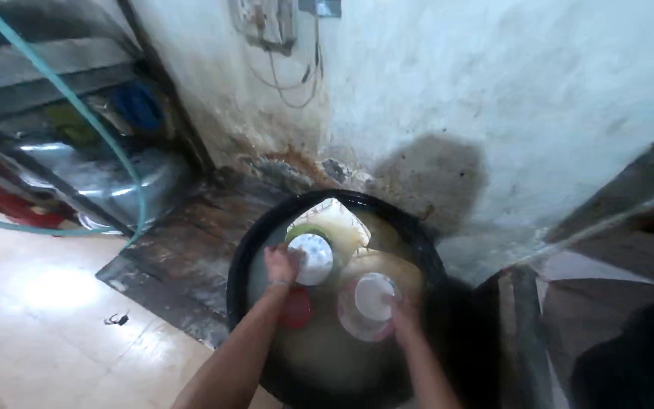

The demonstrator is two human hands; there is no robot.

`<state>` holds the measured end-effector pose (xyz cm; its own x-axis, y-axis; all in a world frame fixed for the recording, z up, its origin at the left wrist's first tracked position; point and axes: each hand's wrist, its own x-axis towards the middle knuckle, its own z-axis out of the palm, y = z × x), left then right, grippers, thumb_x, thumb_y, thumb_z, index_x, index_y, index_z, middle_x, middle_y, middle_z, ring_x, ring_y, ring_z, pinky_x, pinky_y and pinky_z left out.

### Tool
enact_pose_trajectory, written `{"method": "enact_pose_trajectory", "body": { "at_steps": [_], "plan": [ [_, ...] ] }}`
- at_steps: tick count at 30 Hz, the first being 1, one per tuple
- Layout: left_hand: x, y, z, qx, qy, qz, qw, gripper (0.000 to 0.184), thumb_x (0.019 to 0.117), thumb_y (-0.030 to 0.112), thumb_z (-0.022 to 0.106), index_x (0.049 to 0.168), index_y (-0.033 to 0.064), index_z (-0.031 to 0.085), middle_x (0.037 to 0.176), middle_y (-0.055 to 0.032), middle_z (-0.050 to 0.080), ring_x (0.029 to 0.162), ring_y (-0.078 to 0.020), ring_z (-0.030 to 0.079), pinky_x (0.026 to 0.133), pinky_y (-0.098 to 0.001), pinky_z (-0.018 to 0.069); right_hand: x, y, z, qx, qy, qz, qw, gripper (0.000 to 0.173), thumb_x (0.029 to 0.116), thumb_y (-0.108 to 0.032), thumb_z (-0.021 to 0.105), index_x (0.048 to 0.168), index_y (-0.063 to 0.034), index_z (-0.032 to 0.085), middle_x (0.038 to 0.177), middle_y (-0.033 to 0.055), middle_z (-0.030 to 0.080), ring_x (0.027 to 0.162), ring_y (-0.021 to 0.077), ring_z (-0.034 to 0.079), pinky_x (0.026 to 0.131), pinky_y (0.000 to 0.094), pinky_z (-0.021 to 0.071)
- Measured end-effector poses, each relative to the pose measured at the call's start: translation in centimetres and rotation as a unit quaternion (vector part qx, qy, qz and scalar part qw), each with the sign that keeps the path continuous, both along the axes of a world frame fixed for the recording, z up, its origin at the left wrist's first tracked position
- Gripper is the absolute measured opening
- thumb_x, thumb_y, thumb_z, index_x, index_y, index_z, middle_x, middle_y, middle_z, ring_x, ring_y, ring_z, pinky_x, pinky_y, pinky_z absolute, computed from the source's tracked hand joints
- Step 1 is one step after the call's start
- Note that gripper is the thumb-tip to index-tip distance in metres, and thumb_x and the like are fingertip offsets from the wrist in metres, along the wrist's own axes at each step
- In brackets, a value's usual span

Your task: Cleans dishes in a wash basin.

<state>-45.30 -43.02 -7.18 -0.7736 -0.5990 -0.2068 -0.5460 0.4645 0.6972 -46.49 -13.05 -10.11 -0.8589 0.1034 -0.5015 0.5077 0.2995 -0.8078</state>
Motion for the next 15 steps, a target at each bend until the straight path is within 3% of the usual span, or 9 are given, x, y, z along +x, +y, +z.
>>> {"method": "enact_pose_trajectory", "body": {
  "at_steps": [3, 6, 8, 11, 15],
  "plan": [
    [-1.5, -0.3, -1.0, 0.069, -0.037, 0.08, 0.994, 0.055, 0.0985, 0.034, 0.07, 0.138, -0.003, 0.057, 0.131, -0.0324, 0.062, 0.124, -0.0487, 0.059, 0.105, -0.0638, 0.0463, 1.1, -0.6, 0.0, -0.049, 0.016, -0.011, 0.999, 0.057, 0.0951, -0.014, 0.07, 0.145, -0.0006, 0.047, 0.133, 0.0254, 0.059, 0.116, 0.0345, 0.063, 0.092, 0.0527, 0.0557],
    [-2.4, -0.1, -3.4, 0.167, -0.011, 0.151, 0.974, 0.067, 0.0913, 0.03, 0.079, 0.141, -0.0059, 0.051, 0.13, -0.0323, 0.061, 0.122, -0.0472, 0.06, 0.104, -0.063, 0.0482, 1.9, -0.6, 1.0, -0.063, 0.058, 0.004, 0.996, 0.055, 0.0969, -0.011, 0.065, 0.146, -0.0008, 0.044, 0.135, 0.0242, 0.057, 0.114, 0.0323, 0.063, 0.088, 0.0503, 0.0574],
    [-2.2, 0.5, -3.5, 0.22, 0.021, 0.176, 0.959, 0.054, 0.0944, 0.031, 0.076, 0.132, -0.0051, 0.06, 0.123, -0.0288, 0.066, 0.114, -0.0428, 0.064, 0.1, -0.0607, 0.0508, 1.6, -0.3, 2.8, -0.021, 0.114, 0.033, 0.993, 0.051, 0.0978, -0.012, 0.063, 0.144, 0.0014, 0.045, 0.13, 0.0241, 0.06, 0.112, 0.031, 0.065, 0.091, 0.0485, 0.0576],
    [-0.6, 2.6, -1.4, 0.201, 0.056, 0.186, 0.96, 0.042, 0.1035, 0.032, 0.061, 0.129, -0.0012, 0.063, 0.115, -0.0257, 0.069, 0.106, -0.0403, 0.068, 0.093, -0.0604, 0.0534, 0.5, -0.3, 5.9, -0.003, 0.217, 0.037, 0.975, 0.045, 0.0968, -0.011, 0.066, 0.137, 0.0043, 0.052, 0.119, 0.0223, 0.067, 0.105, 0.0272, 0.069, 0.091, 0.0459, 0.0584],
    [2.0, 5.3, 1.9, 0.127, 0.089, 0.117, 0.981, 0.048, 0.1055, 0.037, 0.056, 0.142, 0.006, 0.051, 0.119, -0.0271, 0.067, 0.106, -0.0453, 0.066, 0.089, -0.0651, 0.0536, -2.8, -3.2, 6.9, -0.161, 0.173, 0.025, 0.971, 0.047, 0.0997, -0.013, 0.065, 0.142, -0.005, 0.046, 0.123, 0.019, 0.064, 0.105, 0.0273, 0.067, 0.087, 0.0486, 0.0584]
  ]
}}
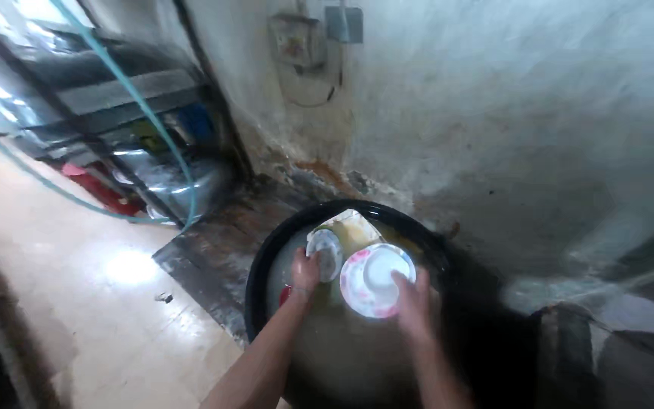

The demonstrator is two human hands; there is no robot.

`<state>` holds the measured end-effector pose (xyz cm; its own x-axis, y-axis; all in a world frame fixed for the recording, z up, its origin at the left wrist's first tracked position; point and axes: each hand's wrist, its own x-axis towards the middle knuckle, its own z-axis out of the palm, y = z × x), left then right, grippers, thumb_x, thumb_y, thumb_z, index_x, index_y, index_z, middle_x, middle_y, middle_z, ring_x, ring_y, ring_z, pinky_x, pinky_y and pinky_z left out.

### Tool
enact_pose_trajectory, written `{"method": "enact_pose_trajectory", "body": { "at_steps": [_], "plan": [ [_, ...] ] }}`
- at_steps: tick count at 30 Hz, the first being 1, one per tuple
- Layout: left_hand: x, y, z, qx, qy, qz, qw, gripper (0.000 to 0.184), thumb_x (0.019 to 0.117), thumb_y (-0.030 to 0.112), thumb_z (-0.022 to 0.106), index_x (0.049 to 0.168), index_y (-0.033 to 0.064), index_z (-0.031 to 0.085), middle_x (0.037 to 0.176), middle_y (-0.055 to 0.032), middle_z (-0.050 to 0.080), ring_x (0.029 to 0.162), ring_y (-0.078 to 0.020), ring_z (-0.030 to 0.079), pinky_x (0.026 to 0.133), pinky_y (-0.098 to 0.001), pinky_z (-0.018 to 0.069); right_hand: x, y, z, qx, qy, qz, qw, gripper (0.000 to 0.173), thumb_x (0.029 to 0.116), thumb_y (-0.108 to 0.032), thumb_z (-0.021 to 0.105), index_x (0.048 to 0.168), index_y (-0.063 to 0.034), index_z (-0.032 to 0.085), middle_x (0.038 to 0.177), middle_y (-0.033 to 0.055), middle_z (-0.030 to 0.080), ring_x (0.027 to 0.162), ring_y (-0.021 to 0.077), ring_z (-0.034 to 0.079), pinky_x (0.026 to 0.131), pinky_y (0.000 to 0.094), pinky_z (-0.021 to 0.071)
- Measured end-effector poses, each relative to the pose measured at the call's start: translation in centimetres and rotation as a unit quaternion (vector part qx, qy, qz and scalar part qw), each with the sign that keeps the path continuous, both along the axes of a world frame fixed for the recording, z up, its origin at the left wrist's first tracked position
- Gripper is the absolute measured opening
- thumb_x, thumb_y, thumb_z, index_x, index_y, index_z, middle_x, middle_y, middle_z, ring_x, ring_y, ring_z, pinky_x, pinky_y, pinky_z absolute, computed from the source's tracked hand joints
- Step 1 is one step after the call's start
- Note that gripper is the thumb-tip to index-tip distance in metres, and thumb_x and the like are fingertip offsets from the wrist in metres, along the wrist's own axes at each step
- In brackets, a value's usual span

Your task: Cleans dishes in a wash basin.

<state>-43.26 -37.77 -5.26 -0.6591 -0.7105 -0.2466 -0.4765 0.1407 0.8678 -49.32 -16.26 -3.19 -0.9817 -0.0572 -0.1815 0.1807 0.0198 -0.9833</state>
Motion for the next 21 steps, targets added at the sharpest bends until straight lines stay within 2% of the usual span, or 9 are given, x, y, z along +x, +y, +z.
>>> {"method": "enact_pose_trajectory", "body": {
  "at_steps": [3, 6, 10, 12, 14, 16, 18, 19, 21],
  "plan": [
    [0.2, 0.5, 2.5, -0.008, 0.058, -0.019, 0.998, 0.05, 0.1046, 0.042, 0.057, 0.143, 0.0108, 0.053, 0.116, -0.024, 0.069, 0.103, -0.0417, 0.068, 0.088, -0.0625, 0.0551, -2.4, -3.8, -1.6, -0.083, -0.025, 0.027, 0.996, 0.05, 0.0996, -0.017, 0.066, 0.145, -0.0109, 0.046, 0.125, 0.0182, 0.065, 0.106, 0.03, 0.068, 0.085, 0.0519, 0.0589],
    [-0.6, -0.5, 3.3, 0.1, 0.106, 0.012, 0.989, 0.05, 0.1056, 0.045, 0.055, 0.138, 0.0077, 0.058, 0.113, -0.0194, 0.071, 0.099, -0.0305, 0.071, 0.089, -0.0521, 0.058, -3.4, -6.7, -2.4, -0.114, -0.054, 0.049, 0.991, 0.056, 0.0969, -0.019, 0.069, 0.148, -0.0131, 0.047, 0.132, 0.0186, 0.062, 0.113, 0.0325, 0.065, 0.091, 0.0559, 0.0559],
    [1.0, -1.3, 2.6, 0.195, 0.043, -0.035, 0.979, 0.08, 0.0996, 0.076, 0.03, 0.139, 0.0123, 0.059, 0.123, -0.0159, 0.069, 0.109, -0.0293, 0.067, 0.093, -0.0541, 0.0548, -2.0, -7.2, -4.5, -0.184, -0.14, 0.158, 0.96, 0.056, 0.0976, -0.026, 0.067, 0.148, -0.0157, 0.046, 0.13, 0.0158, 0.065, 0.112, 0.0295, 0.067, 0.09, 0.0514, 0.059],
    [1.6, -1.1, 1.2, 0.264, 0.045, -0.087, 0.959, 0.086, 0.0955, 0.082, 0.02, 0.141, 0.02, 0.059, 0.125, -0.01, 0.07, 0.111, -0.0256, 0.067, 0.093, -0.0515, 0.0561, -0.5, -6.2, -5.9, -0.182, -0.175, 0.196, 0.948, 0.056, 0.0999, -0.024, 0.063, 0.15, -0.0105, 0.044, 0.128, 0.0172, 0.066, 0.112, 0.0275, 0.068, 0.092, 0.0473, 0.0594],
    [1.9, -1.5, 0.2, 0.267, 0.014, -0.137, 0.954, 0.084, 0.0978, 0.079, 0.017, 0.137, 0.0189, 0.06, 0.121, -0.0098, 0.071, 0.109, -0.025, 0.069, 0.092, -0.0495, 0.0576, 1.1, -5.0, -6.6, -0.197, -0.193, 0.171, 0.946, 0.048, 0.1013, -0.018, 0.06, 0.145, -0.0022, 0.048, 0.12, 0.0191, 0.069, 0.106, 0.0257, 0.07, 0.091, 0.0443, 0.0604],
    [2.2, -3.5, -0.3, 0.123, -0.069, -0.169, 0.976, 0.067, 0.1082, 0.061, 0.026, 0.136, 0.0123, 0.062, 0.126, -0.0142, 0.068, 0.113, -0.0293, 0.066, 0.096, -0.0522, 0.054, 2.1, -3.8, -7.1, -0.228, -0.191, 0.109, 0.948, 0.047, 0.0986, -0.013, 0.061, 0.141, 0.0012, 0.048, 0.117, 0.0217, 0.069, 0.102, 0.0283, 0.071, 0.088, 0.0457, 0.0616],
    [2.7, -7.1, -0.8, -0.073, -0.175, -0.223, 0.956, 0.045, 0.1071, 0.036, 0.053, 0.142, 0.0087, 0.059, 0.141, -0.0211, 0.06, 0.127, -0.0392, 0.059, 0.107, -0.06, 0.0474, 3.3, -2.4, -7.0, -0.213, -0.192, 0.039, 0.957, 0.049, 0.0987, -0.012, 0.062, 0.144, -0.0003, 0.046, 0.119, 0.0225, 0.067, 0.102, 0.0301, 0.071, 0.086, 0.0474, 0.0615],
    [2.6, -9.0, -1.6, -0.117, -0.224, -0.255, 0.933, 0.052, 0.1012, 0.033, 0.064, 0.145, 0.0063, 0.055, 0.145, -0.025, 0.055, 0.133, -0.0436, 0.054, 0.111, -0.063, 0.0432, 3.7, -1.8, -6.8, -0.203, -0.189, 0.009, 0.961, 0.051, 0.0993, -0.012, 0.062, 0.145, -0.0016, 0.045, 0.12, 0.0225, 0.067, 0.102, 0.0304, 0.07, 0.086, 0.0479, 0.0615],
    [1.7, -11.1, -3.1, -0.14, -0.316, -0.333, 0.878, 0.066, 0.0966, 0.039, 0.071, 0.145, -0.0004, 0.052, 0.143, -0.0284, 0.055, 0.135, -0.0451, 0.052, 0.113, -0.0628, 0.0397, 4.5, -0.7, -6.3, -0.181, -0.178, -0.043, 0.966, 0.051, 0.1005, -0.011, 0.062, 0.147, -0.0038, 0.043, 0.12, 0.0221, 0.067, 0.102, 0.0303, 0.071, 0.085, 0.048, 0.0617]
  ]
}}
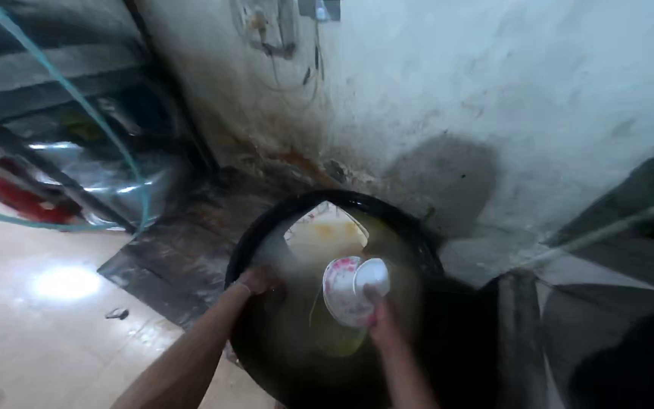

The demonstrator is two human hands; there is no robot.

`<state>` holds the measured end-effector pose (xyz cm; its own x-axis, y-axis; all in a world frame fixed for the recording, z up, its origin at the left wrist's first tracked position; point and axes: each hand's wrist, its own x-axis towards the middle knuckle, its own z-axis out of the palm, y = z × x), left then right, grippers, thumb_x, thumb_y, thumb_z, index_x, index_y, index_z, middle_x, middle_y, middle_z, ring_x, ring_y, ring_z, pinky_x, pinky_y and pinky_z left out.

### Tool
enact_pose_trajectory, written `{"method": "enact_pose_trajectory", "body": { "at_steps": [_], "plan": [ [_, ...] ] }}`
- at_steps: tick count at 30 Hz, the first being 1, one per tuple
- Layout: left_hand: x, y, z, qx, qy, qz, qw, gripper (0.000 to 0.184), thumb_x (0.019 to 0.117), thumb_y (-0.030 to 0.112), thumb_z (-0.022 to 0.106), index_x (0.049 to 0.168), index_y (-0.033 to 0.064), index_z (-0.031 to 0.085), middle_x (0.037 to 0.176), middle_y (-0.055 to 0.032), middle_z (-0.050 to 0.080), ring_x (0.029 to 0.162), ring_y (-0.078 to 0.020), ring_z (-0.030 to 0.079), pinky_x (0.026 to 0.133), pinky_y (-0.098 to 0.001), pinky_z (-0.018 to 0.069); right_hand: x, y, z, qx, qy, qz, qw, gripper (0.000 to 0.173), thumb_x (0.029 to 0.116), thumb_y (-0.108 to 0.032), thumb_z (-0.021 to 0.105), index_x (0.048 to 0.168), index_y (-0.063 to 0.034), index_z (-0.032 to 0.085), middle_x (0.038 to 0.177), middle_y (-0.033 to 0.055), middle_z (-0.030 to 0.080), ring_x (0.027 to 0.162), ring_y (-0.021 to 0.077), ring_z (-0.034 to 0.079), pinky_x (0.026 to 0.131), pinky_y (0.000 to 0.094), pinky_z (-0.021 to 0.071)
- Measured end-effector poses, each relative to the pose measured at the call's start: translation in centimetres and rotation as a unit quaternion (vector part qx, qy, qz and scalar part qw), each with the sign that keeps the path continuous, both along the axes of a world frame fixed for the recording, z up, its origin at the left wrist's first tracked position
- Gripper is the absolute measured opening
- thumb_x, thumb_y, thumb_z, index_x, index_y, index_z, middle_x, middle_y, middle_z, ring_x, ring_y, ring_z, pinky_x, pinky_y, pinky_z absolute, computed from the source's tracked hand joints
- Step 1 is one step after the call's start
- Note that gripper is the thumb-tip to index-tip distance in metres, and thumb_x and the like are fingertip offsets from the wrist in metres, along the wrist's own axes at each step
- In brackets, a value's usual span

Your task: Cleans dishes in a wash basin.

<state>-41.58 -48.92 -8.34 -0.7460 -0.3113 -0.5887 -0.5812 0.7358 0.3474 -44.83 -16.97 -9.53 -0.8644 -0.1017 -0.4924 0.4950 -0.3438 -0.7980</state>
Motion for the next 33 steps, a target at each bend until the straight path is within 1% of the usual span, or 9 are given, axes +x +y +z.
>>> {"method": "enact_pose_trajectory", "body": {
  "at_steps": [4, 7, 10, 13, 16, 19, 24, 30, 33],
  "plan": [
    [-1.4, 1.4, -1.9, -0.06, -0.08, -0.121, 0.988, 0.048, 0.0909, 0.038, 0.074, 0.119, -0.0003, 0.071, 0.133, -0.025, 0.063, 0.128, -0.043, 0.057, 0.106, -0.0645, 0.0452, 2.1, 0.2, 0.5, 0.034, 0.004, -0.083, 0.996, 0.05, 0.1001, -0.01, 0.062, 0.148, -0.0069, 0.046, 0.124, 0.0206, 0.066, 0.106, 0.0297, 0.069, 0.088, 0.0482, 0.0601],
    [-1.5, 2.0, -1.8, -0.03, -0.078, -0.092, 0.992, 0.057, 0.0962, 0.04, 0.07, 0.13, -0.0045, 0.063, 0.138, -0.028, 0.059, 0.131, -0.0441, 0.055, 0.108, -0.0636, 0.0441, 3.5, -0.5, 0.8, 0.05, -0.006, -0.139, 0.989, 0.052, 0.1001, -0.01, 0.062, 0.149, -0.0068, 0.044, 0.127, 0.0206, 0.064, 0.109, 0.0297, 0.068, 0.089, 0.0477, 0.0595],
    [-1.7, 1.7, -2.2, 0.007, -0.067, -0.119, 0.991, 0.048, 0.1007, 0.031, 0.065, 0.127, -0.0081, 0.064, 0.138, -0.0307, 0.058, 0.132, -0.0459, 0.054, 0.11, -0.0625, 0.0422, 5.1, -1.4, 0.3, 0.058, -0.014, -0.187, 0.981, 0.047, 0.1004, -0.009, 0.06, 0.144, -0.0024, 0.046, 0.125, 0.0213, 0.064, 0.107, 0.0286, 0.068, 0.088, 0.0457, 0.0592],
    [-1.6, 2.7, -2.4, 0.023, -0.034, -0.169, 0.985, 0.041, 0.1034, 0.031, 0.06, 0.135, 0.0058, 0.066, 0.139, -0.0243, 0.061, 0.132, -0.0433, 0.055, 0.11, -0.0637, 0.0424, 7.4, -2.1, -0.3, 0.073, -0.01, -0.209, 0.975, 0.046, 0.101, -0.008, 0.059, 0.144, -0.0011, 0.045, 0.125, 0.0224, 0.064, 0.107, 0.0285, 0.068, 0.089, 0.0455, 0.0592],
    [-0.6, 4.4, -3.2, 0.063, 0.013, -0.099, 0.993, 0.05, 0.1002, 0.035, 0.064, 0.138, 0.0019, 0.059, 0.136, -0.0256, 0.061, 0.127, -0.0442, 0.059, 0.105, -0.064, 0.0467, 9.0, -2.6, -0.2, 0.094, 0.001, -0.227, 0.969, 0.044, 0.1009, -0.008, 0.06, 0.142, 0.0003, 0.047, 0.12, 0.0223, 0.065, 0.103, 0.0284, 0.069, 0.086, 0.045, 0.0604],
    [0.0, 5.2, -4.6, 0.19, 0.002, -0.011, 0.982, 0.051, 0.0995, 0.036, 0.065, 0.135, -0.0004, 0.061, 0.131, -0.0274, 0.063, 0.125, -0.0438, 0.06, 0.106, -0.064, 0.0456, 10.0, -2.6, -0.5, 0.083, 0.039, -0.233, 0.968, 0.043, 0.1004, -0.006, 0.058, 0.141, 0.0014, 0.047, 0.117, 0.0226, 0.066, 0.1, 0.0286, 0.071, 0.083, 0.0449, 0.0617],
    [1.3, 7.1, -2.3, 0.323, 0.04, -0.019, 0.945, 0.04, 0.1066, 0.028, 0.057, 0.135, 0.0016, 0.062, 0.132, -0.0239, 0.064, 0.125, -0.0373, 0.06, 0.108, -0.0554, 0.0456, 9.7, -2.6, -0.5, 0.081, 0.034, -0.25, 0.964, 0.054, 0.0974, -0.005, 0.06, 0.148, -0.0037, 0.041, 0.123, 0.0235, 0.065, 0.105, 0.0307, 0.07, 0.085, 0.0473, 0.0617],
    [1.6, 8.3, -2.6, 0.341, -0.01, -0.041, 0.939, 0.045, 0.1094, 0.032, 0.049, 0.137, -0.0029, 0.059, 0.138, -0.0265, 0.059, 0.13, -0.0389, 0.056, 0.111, -0.0575, 0.0412, 9.7, -2.4, -0.7, 0.02, -0.001, -0.262, 0.965, 0.047, 0.0997, -0.011, 0.059, 0.144, -0.0056, 0.046, 0.119, 0.0219, 0.067, 0.103, 0.0313, 0.07, 0.084, 0.0507, 0.0608],
    [1.6, 8.4, -4.2, 0.358, -0.001, 0.026, 0.933, 0.042, 0.105, 0.031, 0.058, 0.132, -0.001, 0.062, 0.125, -0.0222, 0.066, 0.116, -0.0331, 0.063, 0.102, -0.0527, 0.0495, 9.8, -2.5, -0.1, -0.024, -0.001, -0.3, 0.954, 0.041, 0.102, -0.013, 0.056, 0.142, -0.0051, 0.048, 0.119, 0.021, 0.067, 0.104, 0.0311, 0.07, 0.086, 0.0514, 0.06]
  ]
}}
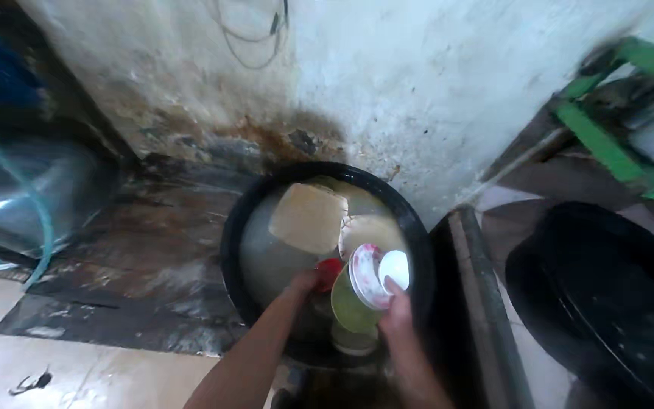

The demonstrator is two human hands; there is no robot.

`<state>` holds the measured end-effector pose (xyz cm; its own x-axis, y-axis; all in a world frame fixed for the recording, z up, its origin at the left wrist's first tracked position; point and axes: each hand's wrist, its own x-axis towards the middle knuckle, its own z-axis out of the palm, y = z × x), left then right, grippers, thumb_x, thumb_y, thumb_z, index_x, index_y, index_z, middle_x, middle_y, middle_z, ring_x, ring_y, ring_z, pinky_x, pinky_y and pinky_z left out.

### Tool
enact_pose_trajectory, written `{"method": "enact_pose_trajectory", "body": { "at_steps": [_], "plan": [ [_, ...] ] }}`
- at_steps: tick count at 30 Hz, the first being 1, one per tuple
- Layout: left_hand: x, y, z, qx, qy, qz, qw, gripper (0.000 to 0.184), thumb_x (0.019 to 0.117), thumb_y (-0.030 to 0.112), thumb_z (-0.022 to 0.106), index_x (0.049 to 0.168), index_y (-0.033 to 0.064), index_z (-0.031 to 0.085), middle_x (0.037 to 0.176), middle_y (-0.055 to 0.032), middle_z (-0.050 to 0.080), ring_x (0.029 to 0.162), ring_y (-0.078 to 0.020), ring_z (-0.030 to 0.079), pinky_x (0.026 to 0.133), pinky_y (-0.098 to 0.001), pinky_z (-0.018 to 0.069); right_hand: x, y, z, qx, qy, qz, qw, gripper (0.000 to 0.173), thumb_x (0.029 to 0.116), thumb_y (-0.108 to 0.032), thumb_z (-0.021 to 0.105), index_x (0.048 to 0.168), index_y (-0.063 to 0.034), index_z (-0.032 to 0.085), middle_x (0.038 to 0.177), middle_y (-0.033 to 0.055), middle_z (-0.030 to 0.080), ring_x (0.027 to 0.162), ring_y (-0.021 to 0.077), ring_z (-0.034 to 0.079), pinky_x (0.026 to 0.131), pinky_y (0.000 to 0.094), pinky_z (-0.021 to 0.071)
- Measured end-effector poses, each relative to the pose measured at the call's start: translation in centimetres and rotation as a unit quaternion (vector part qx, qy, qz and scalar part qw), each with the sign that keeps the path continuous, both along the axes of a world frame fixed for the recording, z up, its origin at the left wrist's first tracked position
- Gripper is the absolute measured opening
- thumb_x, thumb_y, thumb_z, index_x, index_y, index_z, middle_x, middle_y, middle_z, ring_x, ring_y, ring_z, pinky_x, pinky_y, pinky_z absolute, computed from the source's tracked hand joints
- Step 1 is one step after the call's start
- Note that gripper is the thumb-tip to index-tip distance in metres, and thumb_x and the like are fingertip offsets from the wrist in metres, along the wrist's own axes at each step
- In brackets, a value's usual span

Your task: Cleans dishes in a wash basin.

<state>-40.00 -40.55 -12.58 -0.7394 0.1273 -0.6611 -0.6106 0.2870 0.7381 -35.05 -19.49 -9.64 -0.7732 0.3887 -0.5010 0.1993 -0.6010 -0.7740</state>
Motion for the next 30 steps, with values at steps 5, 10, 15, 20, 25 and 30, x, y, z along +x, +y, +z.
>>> {"method": "enact_pose_trajectory", "body": {
  "at_steps": [5, 10, 15, 20, 25, 30],
  "plan": [
    [1.5, -1.1, 2.6, -0.011, 0.049, 0.154, 0.987, 0.033, 0.0999, 0.02, 0.067, 0.128, 0.0015, 0.064, 0.114, -0.02, 0.07, 0.104, -0.0319, 0.069, 0.093, -0.0524, 0.0551, 0.3, 0.2, 0.0, 0.045, 0.022, -0.041, 0.998, 0.054, 0.0976, -0.006, 0.062, 0.148, -0.0104, 0.042, 0.125, 0.0205, 0.065, 0.106, 0.032, 0.069, 0.085, 0.0525, 0.06],
    [3.0, -2.7, 4.8, -0.149, 0.244, 0.258, 0.923, 0.046, 0.0988, 0.023, 0.071, 0.139, 0.0053, 0.058, 0.123, -0.023, 0.069, 0.113, -0.039, 0.067, 0.099, -0.0613, 0.0521, 0.6, 0.2, 0.4, 0.066, 0.004, -0.038, 0.997, 0.059, 0.093, -0.001, 0.062, 0.148, -0.0106, 0.042, 0.121, 0.0213, 0.065, 0.099, 0.0314, 0.07, 0.079, 0.0507, 0.0606],
    [1.9, -4.4, 3.5, -0.098, 0.33, 0.349, 0.871, 0.044, 0.0965, 0.01, 0.07, 0.138, 0.0026, 0.057, 0.13, -0.0197, 0.066, 0.119, -0.0313, 0.065, 0.104, -0.0542, 0.0521, 0.4, -0.4, -0.1, 0.164, -0.024, 0.002, 0.986, 0.055, 0.0874, -0.002, 0.068, 0.139, -0.006, 0.05, 0.118, 0.0208, 0.065, 0.1, 0.0308, 0.067, 0.079, 0.0495, 0.0581],
    [1.6, -3.2, 6.7, 0.017, 0.309, 0.397, 0.864, 0.046, 0.099, 0.009, 0.067, 0.143, 0.0039, 0.054, 0.135, -0.0175, 0.063, 0.12, -0.0262, 0.064, 0.101, -0.0478, 0.054, 0.3, -0.9, -0.2, 0.207, -0.029, 0.04, 0.977, 0.056, 0.0901, -0.002, 0.069, 0.143, -0.0077, 0.051, 0.126, 0.0205, 0.064, 0.109, 0.0305, 0.066, 0.088, 0.0495, 0.0571],
    [-0.2, 0.3, 7.7, 0.08, 0.227, 0.352, 0.904, 0.043, 0.1013, 0.013, 0.065, 0.141, 0.0042, 0.053, 0.129, -0.0208, 0.065, 0.113, -0.0309, 0.067, 0.096, -0.0514, 0.0562, 0.0, -0.7, -0.5, 0.124, -0.027, 0.034, 0.991, 0.047, 0.097, -0.009, 0.061, 0.143, -0.0064, 0.05, 0.122, 0.0197, 0.065, 0.106, 0.0277, 0.067, 0.089, 0.0459, 0.0573],
    [-1.2, 3.0, 5.8, 0.033, 0.204, 0.211, 0.955, 0.049, 0.0987, 0.017, 0.069, 0.143, 0.0041, 0.053, 0.133, -0.0225, 0.063, 0.12, -0.0362, 0.064, 0.101, -0.0561, 0.052, 0.2, -0.8, -0.3, 0.068, -0.004, 0.057, 0.996, 0.035, 0.1058, -0.018, 0.051, 0.135, 0.0007, 0.055, 0.121, 0.0189, 0.067, 0.108, 0.0251, 0.067, 0.092, 0.0429, 0.0568]
  ]
}}
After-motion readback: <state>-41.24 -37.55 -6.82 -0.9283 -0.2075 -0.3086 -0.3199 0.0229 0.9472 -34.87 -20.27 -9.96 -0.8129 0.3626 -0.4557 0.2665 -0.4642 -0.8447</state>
